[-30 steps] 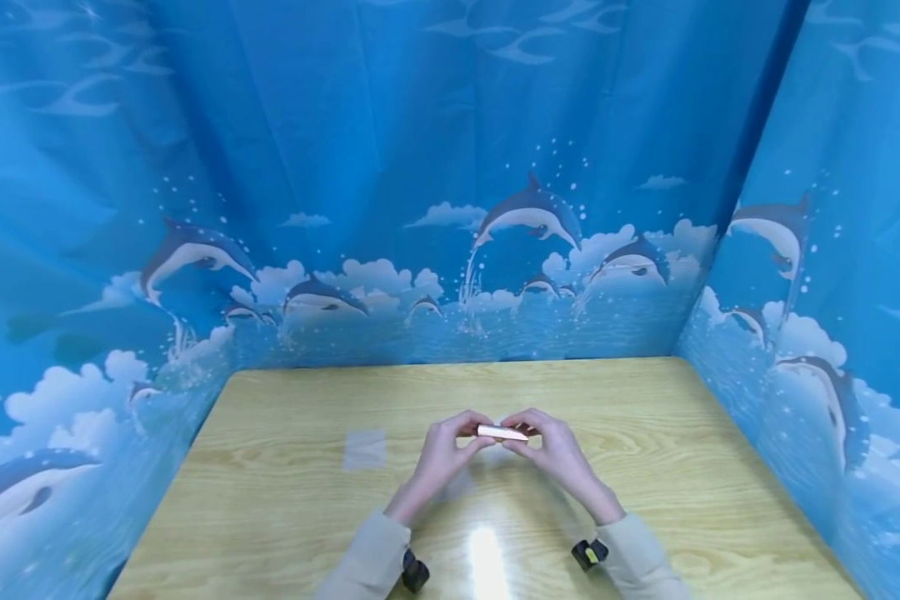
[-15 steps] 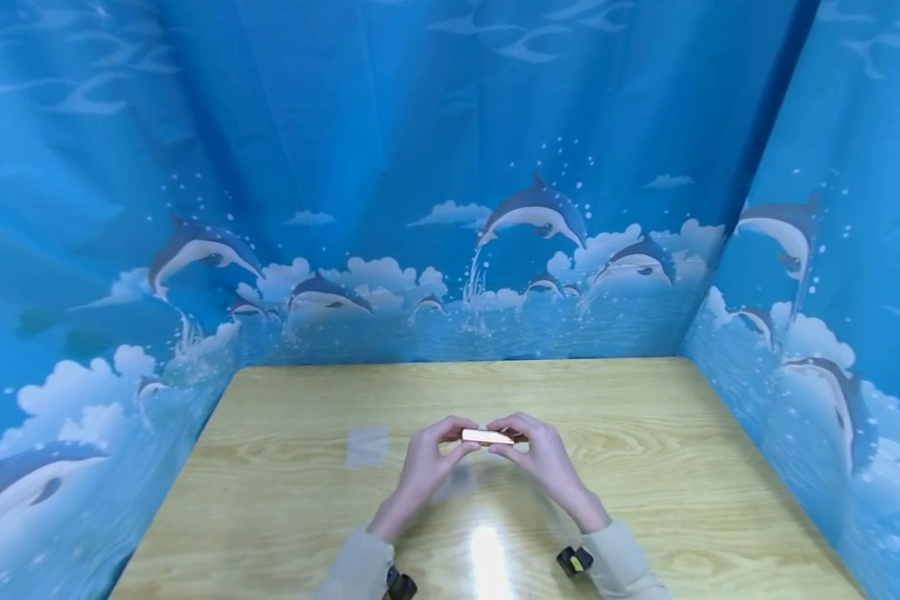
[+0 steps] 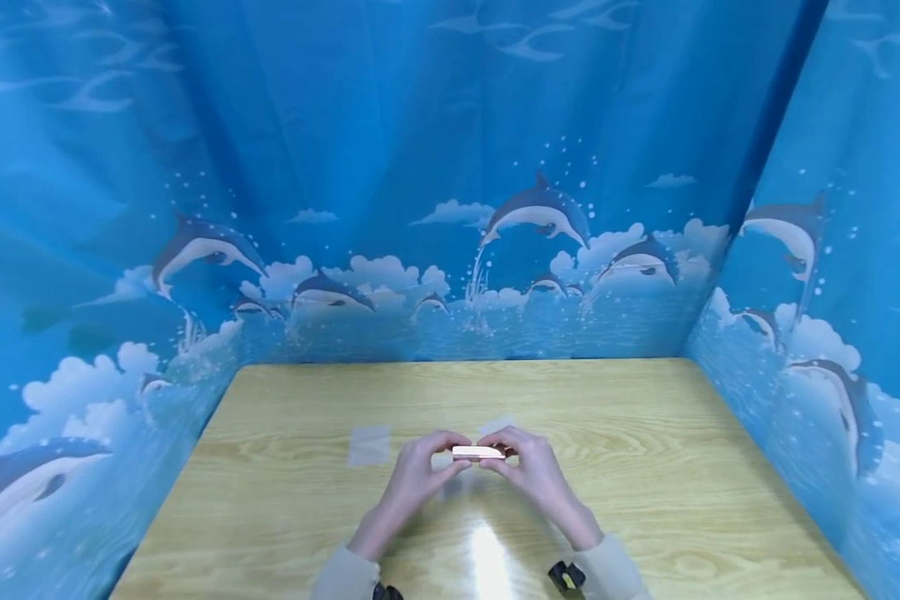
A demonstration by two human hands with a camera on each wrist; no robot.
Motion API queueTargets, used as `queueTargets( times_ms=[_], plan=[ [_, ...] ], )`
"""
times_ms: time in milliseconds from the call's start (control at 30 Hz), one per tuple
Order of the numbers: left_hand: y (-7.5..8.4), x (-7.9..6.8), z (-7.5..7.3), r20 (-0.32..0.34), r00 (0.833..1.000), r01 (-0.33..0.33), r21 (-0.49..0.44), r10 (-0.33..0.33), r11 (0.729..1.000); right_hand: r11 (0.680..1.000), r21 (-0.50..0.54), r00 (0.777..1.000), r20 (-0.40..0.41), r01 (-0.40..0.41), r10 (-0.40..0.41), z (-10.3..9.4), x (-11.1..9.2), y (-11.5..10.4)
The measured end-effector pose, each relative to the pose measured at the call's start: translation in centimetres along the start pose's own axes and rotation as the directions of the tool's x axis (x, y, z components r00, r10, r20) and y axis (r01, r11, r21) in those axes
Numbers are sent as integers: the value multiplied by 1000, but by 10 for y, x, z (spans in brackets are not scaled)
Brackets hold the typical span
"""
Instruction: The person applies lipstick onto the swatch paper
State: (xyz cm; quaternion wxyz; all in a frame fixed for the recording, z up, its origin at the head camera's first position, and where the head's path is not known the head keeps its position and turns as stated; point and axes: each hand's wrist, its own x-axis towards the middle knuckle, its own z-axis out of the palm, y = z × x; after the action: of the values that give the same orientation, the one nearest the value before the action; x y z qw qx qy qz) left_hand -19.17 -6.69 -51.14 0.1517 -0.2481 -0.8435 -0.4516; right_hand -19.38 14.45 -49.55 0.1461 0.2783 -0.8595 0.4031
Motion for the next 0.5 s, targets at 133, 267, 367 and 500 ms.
queueTargets(
  times_ms=[133,267,367,500],
  plan=[
    [2,-2,-3,-5,999,-33,51,34,998,1000,-7,1000,-3,-4,4,2,-2,-3],
    [2,-3,-3,-21,997,-69,85,71,994,1000,-13,1000,-2,4,-4,4,-2,-4],
    [2,-5,-4,-30,996,-78,68,80,995,1000,-14,1000,-1,11,-11,5,-2,-4],
    [2,-6,-5,-38,996,-75,29,76,997,1000,-6,1000,-6,24,-24,5,-2,-4]
  ],
)
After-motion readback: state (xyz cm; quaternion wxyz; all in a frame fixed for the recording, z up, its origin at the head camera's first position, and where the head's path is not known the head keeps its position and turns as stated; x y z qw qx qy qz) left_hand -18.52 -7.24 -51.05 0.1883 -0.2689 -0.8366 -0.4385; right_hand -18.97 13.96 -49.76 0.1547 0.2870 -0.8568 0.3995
